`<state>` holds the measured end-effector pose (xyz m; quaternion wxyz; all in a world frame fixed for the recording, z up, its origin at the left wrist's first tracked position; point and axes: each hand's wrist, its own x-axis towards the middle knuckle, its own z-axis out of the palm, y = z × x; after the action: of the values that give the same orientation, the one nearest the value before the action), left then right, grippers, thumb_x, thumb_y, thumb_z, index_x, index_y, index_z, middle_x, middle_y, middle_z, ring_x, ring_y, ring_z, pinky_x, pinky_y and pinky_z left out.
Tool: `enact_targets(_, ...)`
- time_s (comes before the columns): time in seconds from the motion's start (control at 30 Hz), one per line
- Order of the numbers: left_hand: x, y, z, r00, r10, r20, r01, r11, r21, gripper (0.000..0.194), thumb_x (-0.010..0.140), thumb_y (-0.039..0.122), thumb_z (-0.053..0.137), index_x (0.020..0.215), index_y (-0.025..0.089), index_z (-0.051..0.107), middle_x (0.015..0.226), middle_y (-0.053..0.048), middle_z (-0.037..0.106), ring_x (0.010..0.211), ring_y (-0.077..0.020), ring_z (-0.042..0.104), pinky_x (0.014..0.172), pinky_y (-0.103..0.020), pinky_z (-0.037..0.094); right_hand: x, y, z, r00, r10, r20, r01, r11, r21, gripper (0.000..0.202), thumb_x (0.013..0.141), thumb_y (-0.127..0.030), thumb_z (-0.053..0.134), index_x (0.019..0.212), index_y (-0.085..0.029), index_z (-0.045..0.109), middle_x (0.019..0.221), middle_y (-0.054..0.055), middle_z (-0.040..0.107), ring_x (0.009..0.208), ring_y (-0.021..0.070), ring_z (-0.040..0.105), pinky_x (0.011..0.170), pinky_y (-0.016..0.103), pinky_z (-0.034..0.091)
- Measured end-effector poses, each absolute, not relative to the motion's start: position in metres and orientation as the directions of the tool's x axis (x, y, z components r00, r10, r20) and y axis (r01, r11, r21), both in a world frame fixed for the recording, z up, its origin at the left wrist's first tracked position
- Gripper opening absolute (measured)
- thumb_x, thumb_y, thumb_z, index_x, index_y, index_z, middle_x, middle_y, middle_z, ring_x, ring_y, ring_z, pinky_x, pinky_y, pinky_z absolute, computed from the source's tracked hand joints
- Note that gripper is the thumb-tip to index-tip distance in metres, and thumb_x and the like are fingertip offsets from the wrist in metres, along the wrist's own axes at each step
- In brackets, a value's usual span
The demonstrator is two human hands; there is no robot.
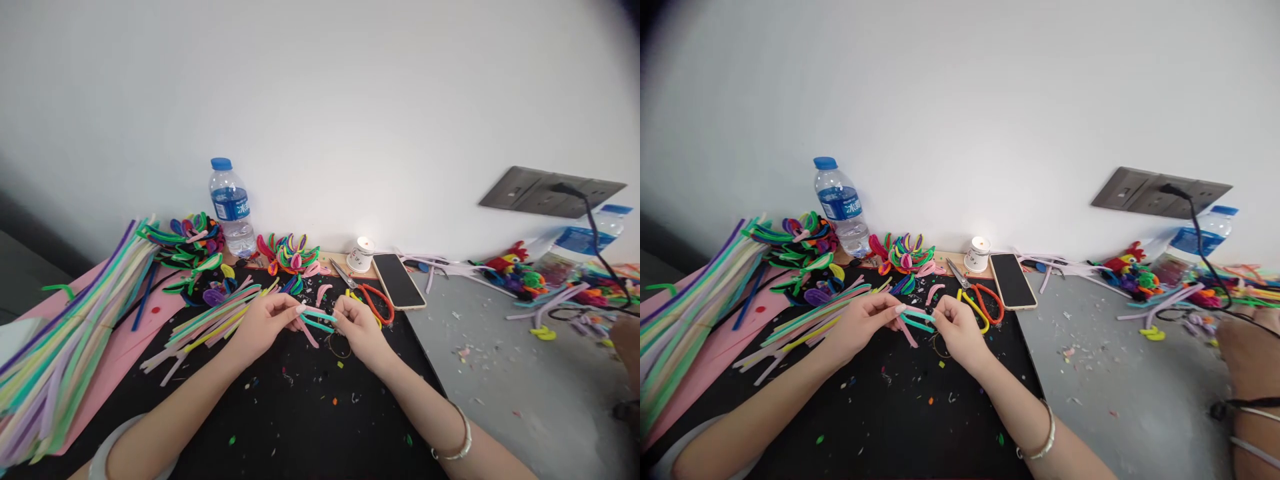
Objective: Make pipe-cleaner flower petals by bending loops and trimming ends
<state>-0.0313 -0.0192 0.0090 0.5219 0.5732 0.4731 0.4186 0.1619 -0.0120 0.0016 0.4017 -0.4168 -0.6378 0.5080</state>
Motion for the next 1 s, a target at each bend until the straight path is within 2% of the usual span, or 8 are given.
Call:
enact_targets(0.1,-0.03,-0.019,0.006,0.205,0.977,-0.054,0.039,0.047,0.998,0.02,0.077,0.034,0.061,0.077,0.014,0.065,0.064,-0.001,0.065,0.06,-0.0127,0.061,0.061,-0.023,0.05,0.161,-0.011,0.001,-0.299,0.953,0.051,0.072,0.076,-0.994,0.031,0.08,-0.036,0.054,0.059,-0.018,0.04,0.051,-0.006,0.038,0.046,0.0068,0.031,0.044,0.02,0.024)
enact_targets(0.23,-0.029,-0.019,0.003,0.09,0.992,-0.092,-0.071,0.098,0.993,0.022,0.075,0.035,0.064,0.082,0.014,0.063,0.065,-0.002,0.067,0.061,-0.0128,0.063,0.062,-0.023,0.052,0.16,-0.01,-0.002,-0.252,0.968,-0.005,-0.044,-0.017,-0.999,0.034,0.083,-0.049,0.045,0.073,-0.017,0.05,0.061,-0.002,0.05,0.042,0.0061,0.036,0.037,0.019,0.027)
enact_targets(0.3,-0.029,-0.02,0.003,0.059,0.99,-0.125,-0.127,0.132,0.983,0.023,0.074,0.035,0.065,0.083,0.014,0.062,0.068,-0.003,0.069,0.066,-0.0138,0.065,0.065,-0.024,0.052,0.158,-0.013,-0.003,-0.308,0.95,-0.04,-0.019,-0.048,-0.999,0.034,0.08,-0.05,0.048,0.075,-0.016,0.052,0.06,-0.002,0.053,0.037,0.0051,0.035,0.033,0.018,0.024)
enact_targets(0.43,-0.028,-0.02,0.003,0.087,0.979,-0.183,-0.178,0.196,0.964,0.024,0.074,0.035,0.065,0.085,0.014,0.061,0.076,-0.006,0.072,0.075,-0.0161,0.067,0.07,-0.025,0.052,0.153,-0.019,-0.002,-0.363,0.928,-0.082,0.105,-0.047,-0.993,0.025,0.078,-0.039,0.055,0.069,-0.016,0.052,0.053,-0.003,0.053,0.034,0.0044,0.035,0.033,0.018,0.025)
enact_targets(0.63,-0.026,-0.021,0.005,0.142,0.969,-0.201,-0.077,0.214,0.974,0.024,0.075,0.037,0.062,0.078,0.014,0.058,0.075,-0.006,0.071,0.073,-0.0172,0.067,0.071,-0.029,0.053,0.155,-0.02,-0.003,-0.24,0.971,0.001,0.176,0.045,-0.983,0.025,0.085,-0.033,0.045,0.064,-0.019,0.046,0.049,-0.005,0.048,0.037,0.0063,0.034,0.038,0.019,0.027)
enact_targets(0.87,-0.027,-0.02,0.004,0.176,0.979,-0.099,0.107,0.081,0.991,0.027,0.078,0.04,0.057,0.071,0.014,0.056,0.067,-0.003,0.066,0.063,-0.0156,0.065,0.066,-0.029,0.052,0.159,-0.017,-0.003,-0.226,0.962,0.155,0.369,0.232,-0.9,0.028,0.084,-0.025,0.044,0.057,-0.02,0.041,0.052,-0.003,0.047,0.051,0.0102,0.044,0.053,0.022,0.035)
enact_targets(1.0,-0.028,-0.02,0.005,0.211,0.974,-0.076,0.159,0.043,0.986,0.027,0.079,0.04,0.055,0.069,0.014,0.056,0.065,-0.003,0.065,0.062,-0.0153,0.063,0.063,-0.028,0.05,0.161,-0.013,-0.005,-0.255,0.959,0.12,0.29,0.194,-0.937,0.027,0.084,-0.029,0.045,0.059,-0.019,0.041,0.051,-0.004,0.047,0.046,0.0085,0.04,0.048,0.021,0.032)
